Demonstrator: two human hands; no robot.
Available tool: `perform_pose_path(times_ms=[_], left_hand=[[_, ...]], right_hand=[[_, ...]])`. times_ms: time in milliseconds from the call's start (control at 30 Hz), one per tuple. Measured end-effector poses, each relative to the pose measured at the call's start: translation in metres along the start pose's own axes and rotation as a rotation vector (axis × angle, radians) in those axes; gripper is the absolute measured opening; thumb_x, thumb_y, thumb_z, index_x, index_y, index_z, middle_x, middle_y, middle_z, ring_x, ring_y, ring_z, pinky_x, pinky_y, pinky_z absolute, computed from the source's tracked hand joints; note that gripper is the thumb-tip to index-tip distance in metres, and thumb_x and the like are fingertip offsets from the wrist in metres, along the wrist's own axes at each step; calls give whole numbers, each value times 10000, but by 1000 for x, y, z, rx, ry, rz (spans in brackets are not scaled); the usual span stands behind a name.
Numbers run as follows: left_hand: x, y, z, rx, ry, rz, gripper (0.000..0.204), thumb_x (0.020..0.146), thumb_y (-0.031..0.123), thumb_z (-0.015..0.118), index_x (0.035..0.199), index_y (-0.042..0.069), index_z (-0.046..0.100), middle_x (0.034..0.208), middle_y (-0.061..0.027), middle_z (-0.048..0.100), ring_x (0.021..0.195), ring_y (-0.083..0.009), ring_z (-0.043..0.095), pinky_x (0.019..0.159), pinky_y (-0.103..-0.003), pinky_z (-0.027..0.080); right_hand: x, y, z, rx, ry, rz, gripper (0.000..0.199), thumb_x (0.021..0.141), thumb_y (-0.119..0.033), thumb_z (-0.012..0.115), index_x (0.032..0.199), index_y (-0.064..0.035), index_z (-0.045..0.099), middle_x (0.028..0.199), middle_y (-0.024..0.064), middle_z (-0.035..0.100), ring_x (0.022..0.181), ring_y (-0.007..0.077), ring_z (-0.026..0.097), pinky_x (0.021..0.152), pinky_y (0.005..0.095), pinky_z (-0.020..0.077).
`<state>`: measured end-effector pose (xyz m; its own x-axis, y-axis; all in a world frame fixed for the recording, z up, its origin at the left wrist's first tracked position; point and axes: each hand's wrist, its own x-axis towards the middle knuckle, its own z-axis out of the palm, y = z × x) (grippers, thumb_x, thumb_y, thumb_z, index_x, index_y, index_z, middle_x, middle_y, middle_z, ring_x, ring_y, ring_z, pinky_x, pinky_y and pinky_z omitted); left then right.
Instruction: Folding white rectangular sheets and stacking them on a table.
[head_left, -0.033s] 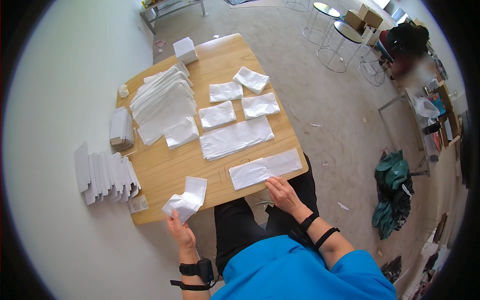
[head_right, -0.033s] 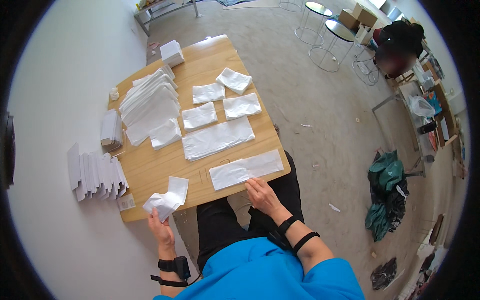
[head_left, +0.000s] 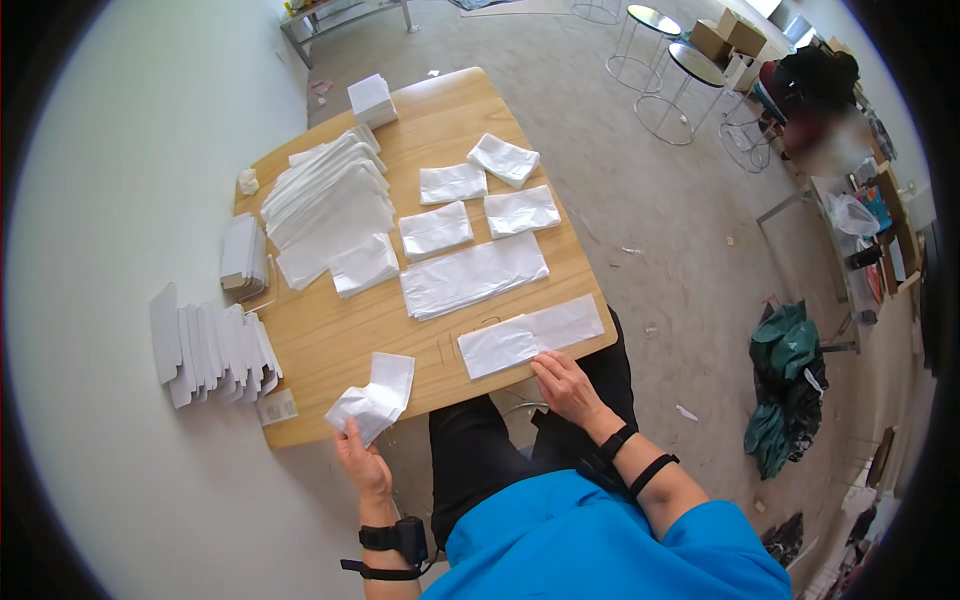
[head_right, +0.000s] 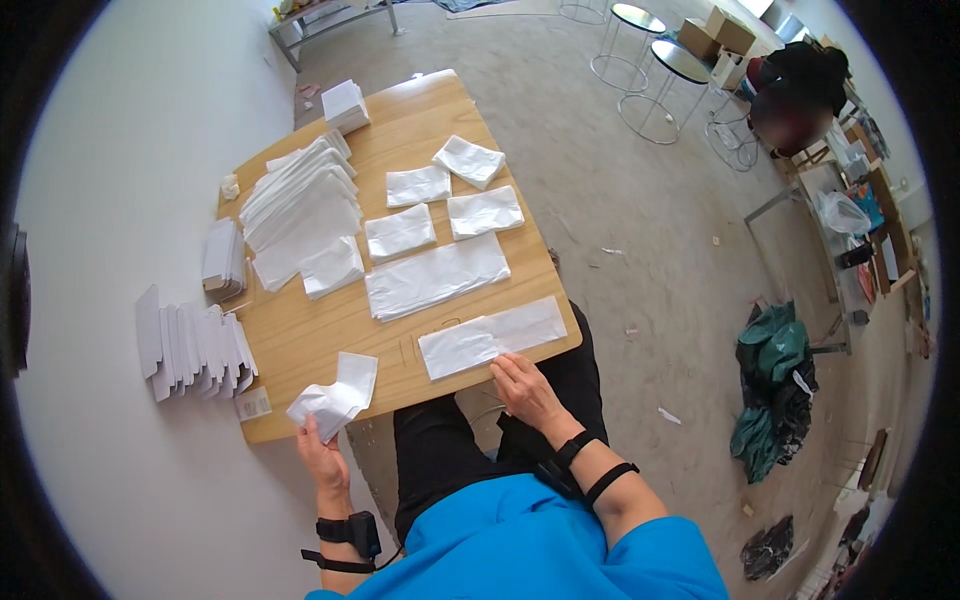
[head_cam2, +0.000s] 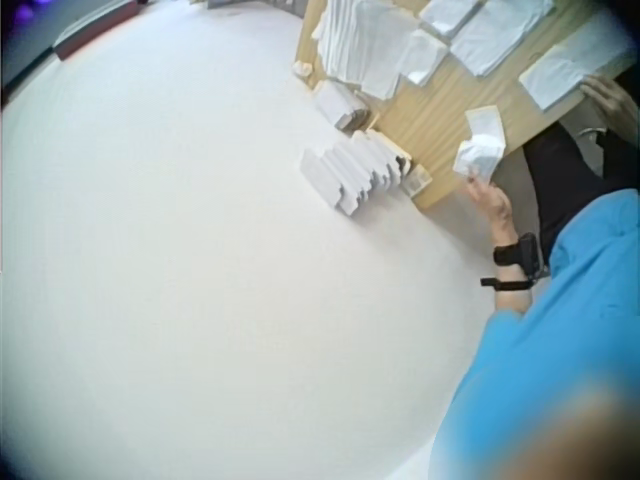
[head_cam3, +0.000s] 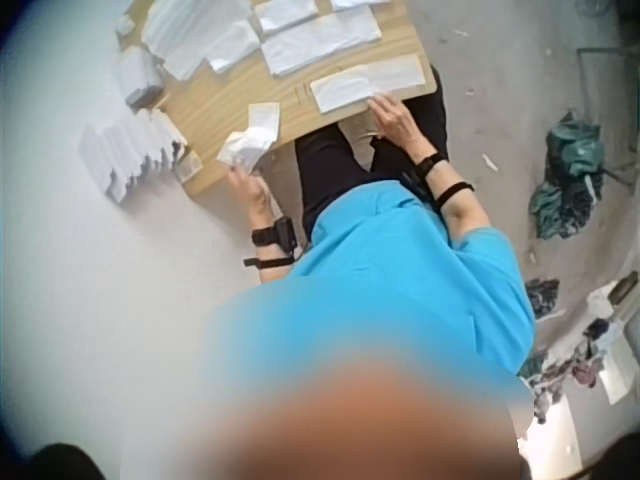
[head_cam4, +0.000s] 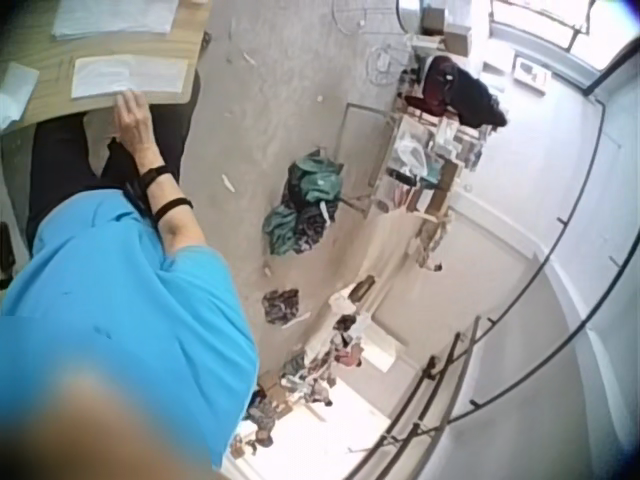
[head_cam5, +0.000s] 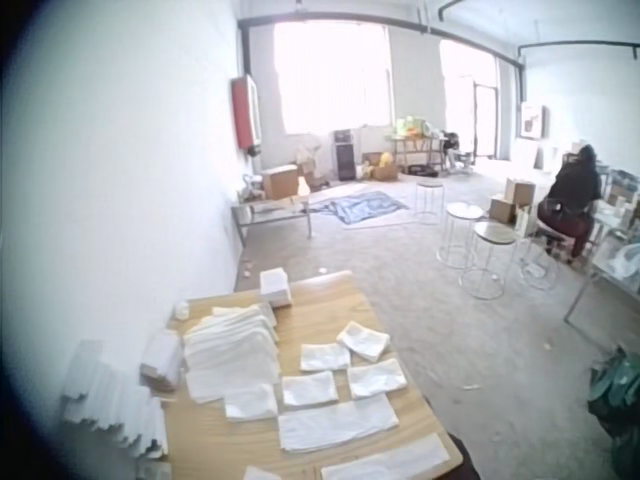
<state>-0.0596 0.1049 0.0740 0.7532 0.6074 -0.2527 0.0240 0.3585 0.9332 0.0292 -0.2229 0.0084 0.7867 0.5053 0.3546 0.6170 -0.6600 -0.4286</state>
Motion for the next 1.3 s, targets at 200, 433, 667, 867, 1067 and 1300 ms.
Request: perform_pose_path(times_ms=[200,433,667,867,1067,1300], left_hand=[[-4,15,8,-32,2,25,265,979,202,510,1184,34,526,1166,-84,603,1068,-182,582,938,-323,450],[-25,85,36,-140,-226,-74,270,968,152,505,1204,22,516,1181,-96,598,1097,-193,577,966,-361,445],[-27,133,35,-111,-377,-148,311,957,183,483,1221,19,501,1206,-96,591,1119,-198,569,973,-378,446],[3,77,-18,179,-303,-222,244,944,154,545,1152,29,565,1098,-59,640,1010,-124,599,896,-295,454],[17,-4,-14,378,-278,-265,187,927,168,611,1049,27,612,933,2,635,831,-59,553,781,-221,434],[48,-52,20,322,-227,-187,178,923,188,626,957,14,615,862,25,609,763,-42,517,699,-204,420]], right_hand=[[14,-10,-8,26,-59,32,241,795,-79,643,995,53,613,1071,171,605,1027,302,586,929,368,468],[51,-57,11,1758,-525,1210,655,926,-453,557,1322,50,417,1233,180,563,1127,246,577,916,380,497],[71,-77,44,2431,-482,846,646,925,-486,537,1342,-6,426,1227,142,578,1108,202,583,901,399,512],[52,-51,12,1793,-303,1082,223,924,-198,616,1080,-39,627,989,28,646,907,122,617,801,309,541],[35,-25,12,846,-6,989,235,811,-205,698,913,7,693,744,42,674,708,109,623,665,257,490],[50,13,27,610,60,918,249,755,-220,728,862,-2,672,742,74,674,667,137,625,640,280,504]])
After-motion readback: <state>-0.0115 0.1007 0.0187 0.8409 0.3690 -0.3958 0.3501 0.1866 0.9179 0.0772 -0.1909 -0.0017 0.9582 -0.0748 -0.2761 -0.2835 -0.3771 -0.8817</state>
